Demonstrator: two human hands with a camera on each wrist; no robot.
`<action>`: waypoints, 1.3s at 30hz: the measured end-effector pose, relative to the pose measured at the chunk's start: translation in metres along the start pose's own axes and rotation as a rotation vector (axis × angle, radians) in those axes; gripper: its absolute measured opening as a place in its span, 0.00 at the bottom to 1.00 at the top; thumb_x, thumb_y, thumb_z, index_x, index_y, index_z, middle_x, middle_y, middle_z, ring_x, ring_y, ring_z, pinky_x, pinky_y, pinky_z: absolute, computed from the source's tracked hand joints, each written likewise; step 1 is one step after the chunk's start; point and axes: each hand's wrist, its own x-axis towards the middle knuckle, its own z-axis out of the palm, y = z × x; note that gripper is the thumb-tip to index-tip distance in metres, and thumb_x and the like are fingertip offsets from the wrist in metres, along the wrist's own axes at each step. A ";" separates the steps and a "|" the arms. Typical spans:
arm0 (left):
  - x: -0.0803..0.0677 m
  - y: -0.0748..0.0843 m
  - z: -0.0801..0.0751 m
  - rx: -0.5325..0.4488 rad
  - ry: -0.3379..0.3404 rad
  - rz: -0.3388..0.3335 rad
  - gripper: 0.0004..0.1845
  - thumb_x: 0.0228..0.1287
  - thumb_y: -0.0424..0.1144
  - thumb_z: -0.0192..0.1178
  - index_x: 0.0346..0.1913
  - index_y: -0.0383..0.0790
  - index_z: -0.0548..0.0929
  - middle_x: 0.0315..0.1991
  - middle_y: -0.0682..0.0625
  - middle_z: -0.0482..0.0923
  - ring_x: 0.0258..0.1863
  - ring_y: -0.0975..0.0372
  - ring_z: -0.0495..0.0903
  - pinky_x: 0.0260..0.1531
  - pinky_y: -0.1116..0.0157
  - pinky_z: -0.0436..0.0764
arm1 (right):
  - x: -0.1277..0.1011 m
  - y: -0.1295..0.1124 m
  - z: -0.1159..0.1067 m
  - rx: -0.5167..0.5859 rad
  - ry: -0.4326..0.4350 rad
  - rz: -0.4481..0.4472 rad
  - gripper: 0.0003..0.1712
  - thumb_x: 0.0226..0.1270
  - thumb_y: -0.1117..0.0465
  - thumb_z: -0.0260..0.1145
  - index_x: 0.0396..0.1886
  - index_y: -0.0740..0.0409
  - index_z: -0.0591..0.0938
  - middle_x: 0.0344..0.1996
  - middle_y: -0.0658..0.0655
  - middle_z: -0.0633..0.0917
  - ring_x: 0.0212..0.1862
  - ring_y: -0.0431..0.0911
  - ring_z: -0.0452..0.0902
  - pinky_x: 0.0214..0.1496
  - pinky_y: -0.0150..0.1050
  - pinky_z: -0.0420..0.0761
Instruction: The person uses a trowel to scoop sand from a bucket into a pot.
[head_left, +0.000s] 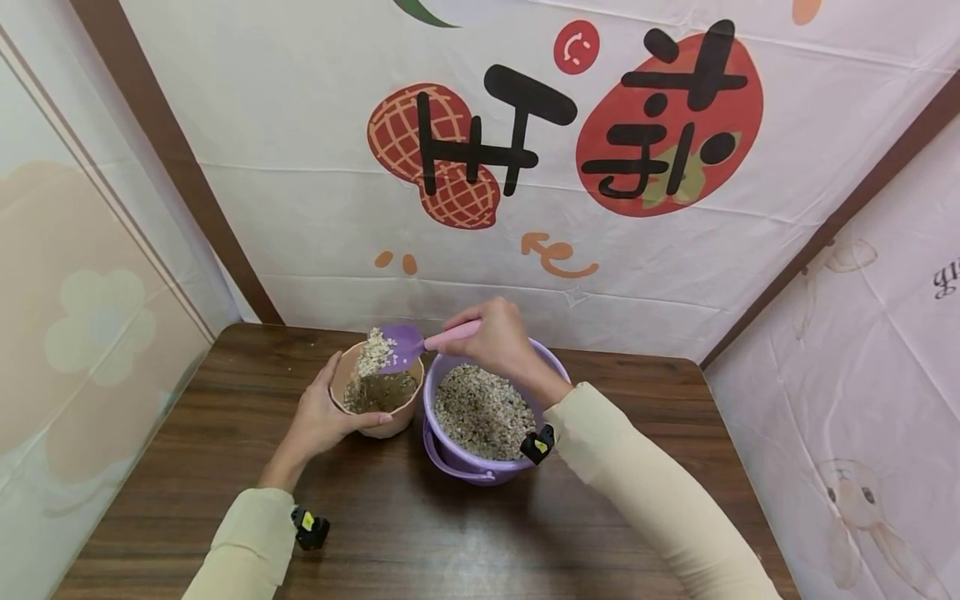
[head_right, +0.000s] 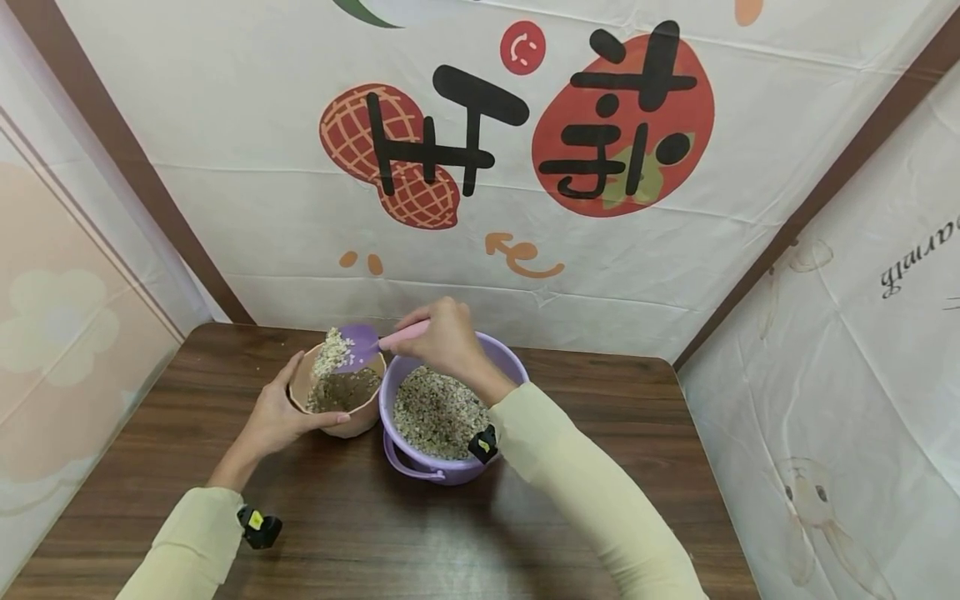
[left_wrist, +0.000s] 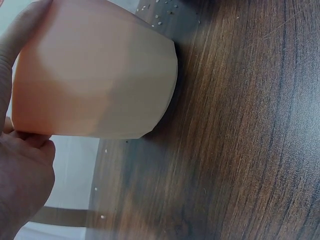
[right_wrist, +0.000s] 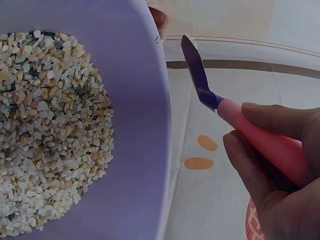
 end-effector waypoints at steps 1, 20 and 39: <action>0.000 0.000 0.000 -0.001 0.002 0.002 0.76 0.38 0.56 0.85 0.82 0.37 0.42 0.77 0.29 0.50 0.73 0.35 0.56 0.67 0.35 0.62 | 0.001 -0.001 0.001 -0.006 -0.005 0.001 0.12 0.48 0.60 0.85 0.34 0.51 0.94 0.31 0.49 0.90 0.34 0.41 0.84 0.33 0.35 0.82; 0.001 -0.004 0.002 -0.024 0.005 0.014 0.76 0.38 0.54 0.86 0.82 0.39 0.42 0.76 0.30 0.53 0.72 0.38 0.58 0.68 0.38 0.63 | 0.011 -0.008 0.012 -0.173 -0.039 -0.081 0.10 0.50 0.59 0.84 0.34 0.53 0.94 0.32 0.50 0.91 0.34 0.41 0.84 0.34 0.30 0.80; 0.002 -0.005 0.003 -0.023 0.018 0.015 0.76 0.36 0.54 0.86 0.82 0.39 0.44 0.75 0.29 0.55 0.72 0.38 0.59 0.68 0.38 0.63 | 0.013 -0.021 0.018 -0.209 -0.137 -0.169 0.09 0.61 0.64 0.77 0.42 0.56 0.92 0.31 0.42 0.90 0.35 0.33 0.87 0.30 0.27 0.79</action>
